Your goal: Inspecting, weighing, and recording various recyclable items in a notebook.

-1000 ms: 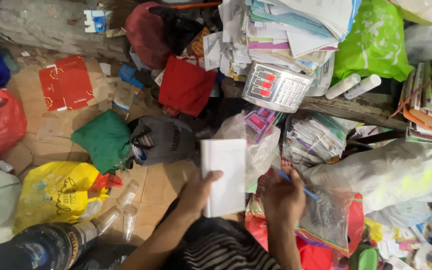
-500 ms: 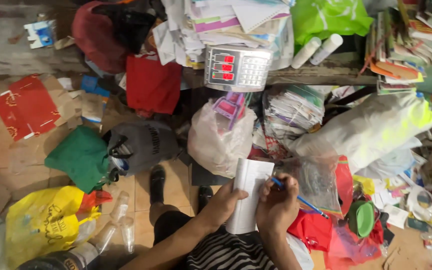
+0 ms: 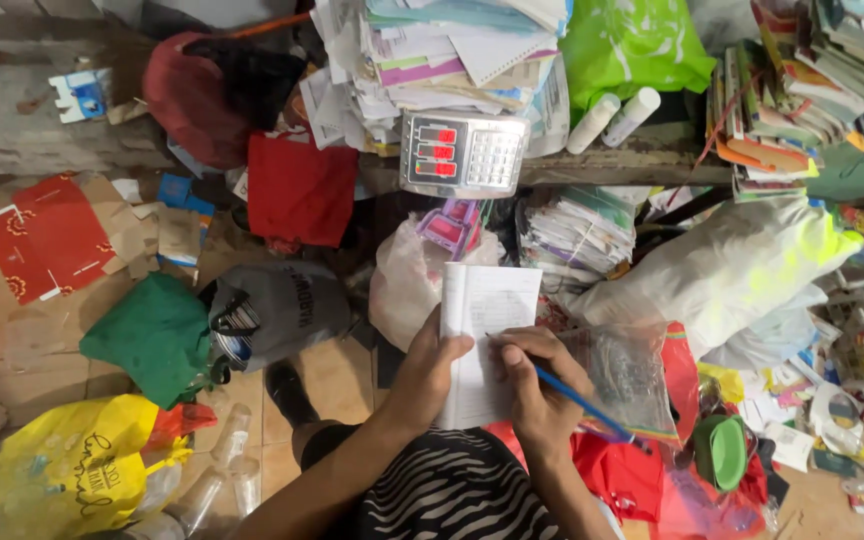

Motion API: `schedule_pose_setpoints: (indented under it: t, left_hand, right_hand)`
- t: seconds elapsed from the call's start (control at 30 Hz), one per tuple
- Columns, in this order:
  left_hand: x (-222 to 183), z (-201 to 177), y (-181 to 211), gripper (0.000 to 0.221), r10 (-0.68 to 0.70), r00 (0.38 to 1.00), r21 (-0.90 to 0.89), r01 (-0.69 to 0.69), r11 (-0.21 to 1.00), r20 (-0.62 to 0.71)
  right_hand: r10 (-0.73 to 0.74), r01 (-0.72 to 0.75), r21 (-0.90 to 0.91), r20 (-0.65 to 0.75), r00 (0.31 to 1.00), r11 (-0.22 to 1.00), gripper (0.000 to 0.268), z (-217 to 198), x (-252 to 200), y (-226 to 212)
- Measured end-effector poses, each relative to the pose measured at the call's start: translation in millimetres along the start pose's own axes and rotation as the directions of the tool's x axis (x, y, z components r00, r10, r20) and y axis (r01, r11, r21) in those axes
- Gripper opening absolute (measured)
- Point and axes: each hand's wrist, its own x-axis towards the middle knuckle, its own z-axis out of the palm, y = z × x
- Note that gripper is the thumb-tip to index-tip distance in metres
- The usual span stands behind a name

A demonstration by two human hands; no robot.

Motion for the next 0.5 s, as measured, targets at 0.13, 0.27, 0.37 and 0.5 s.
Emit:
schedule_pose_setpoints:
  t: [0.13,0.27,0.37,0.5]
  left_hand:
    - [-3,7,8,0.053,0.144,0.989,0.134,-0.146,0.980,0.026]
    - [-7,12,10,0.057,0.116,0.992,0.018,-0.117,0.993,0.055]
    - [-11,14,10,0.057,0.078,0.994,-0.044,-0.075,0.996,0.074]
    - [-16,21,16,0.056,0.049,0.993,0.017,-0.051,0.999,0.112]
  right_hand:
    - [-0.206,0.212,-0.096,0.071,0.976,0.972,0.007,4,8,-7]
    - [-0.236,0.244,-0.093,0.084,0.968,0.965,0.014,2,6,-16]
    - [-0.259,0.273,-0.124,0.114,0.959,0.954,0.016,1,8,-32]
    - [-0.313,0.341,-0.211,0.157,0.937,0.916,0.018,-3,5,-49]
